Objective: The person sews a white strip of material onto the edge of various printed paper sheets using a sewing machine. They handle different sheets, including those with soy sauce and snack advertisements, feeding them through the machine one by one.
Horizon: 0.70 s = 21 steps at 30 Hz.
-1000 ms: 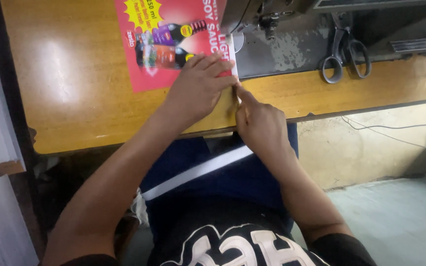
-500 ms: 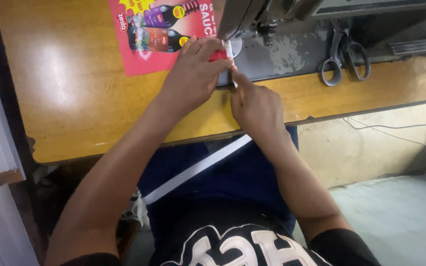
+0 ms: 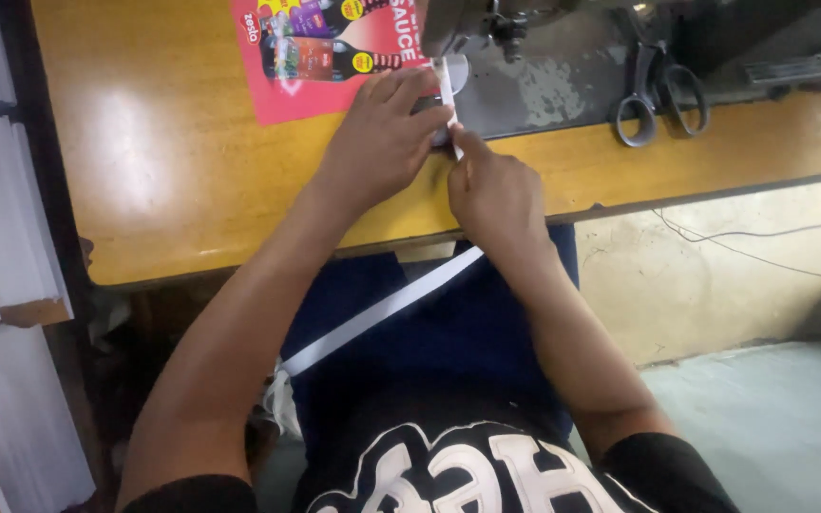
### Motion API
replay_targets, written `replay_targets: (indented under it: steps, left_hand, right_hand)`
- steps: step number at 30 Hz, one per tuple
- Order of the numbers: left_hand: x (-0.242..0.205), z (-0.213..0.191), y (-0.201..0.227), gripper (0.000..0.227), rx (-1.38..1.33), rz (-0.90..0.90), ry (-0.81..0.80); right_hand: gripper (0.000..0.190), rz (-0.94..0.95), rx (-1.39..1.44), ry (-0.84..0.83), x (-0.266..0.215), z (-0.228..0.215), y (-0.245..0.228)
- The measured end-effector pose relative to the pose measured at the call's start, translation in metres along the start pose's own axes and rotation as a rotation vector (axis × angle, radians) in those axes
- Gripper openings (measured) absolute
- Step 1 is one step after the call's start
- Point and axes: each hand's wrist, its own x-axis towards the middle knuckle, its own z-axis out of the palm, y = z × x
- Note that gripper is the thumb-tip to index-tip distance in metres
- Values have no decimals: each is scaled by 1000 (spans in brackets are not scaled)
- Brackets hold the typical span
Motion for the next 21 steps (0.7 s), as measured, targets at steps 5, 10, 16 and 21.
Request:
replay_targets:
  steps: [5,10,16,21]
  left_hand:
    - [-15,0,25,25,-21,13,-49]
    - [-26,8,42,26,-12,-1,-71]
    - [-38,17,60,23,-100,-98,-98]
    - [-41,23,74,31,-156,-173,-53]
  right_hand:
    - [48,-49,7,94,-52,2,6]
    - [48,-26,41,4,-103,-5,3]
    - [56,-51,-18,171,-135,2,8]
    - [51,-31,35,155,-137,3,8]
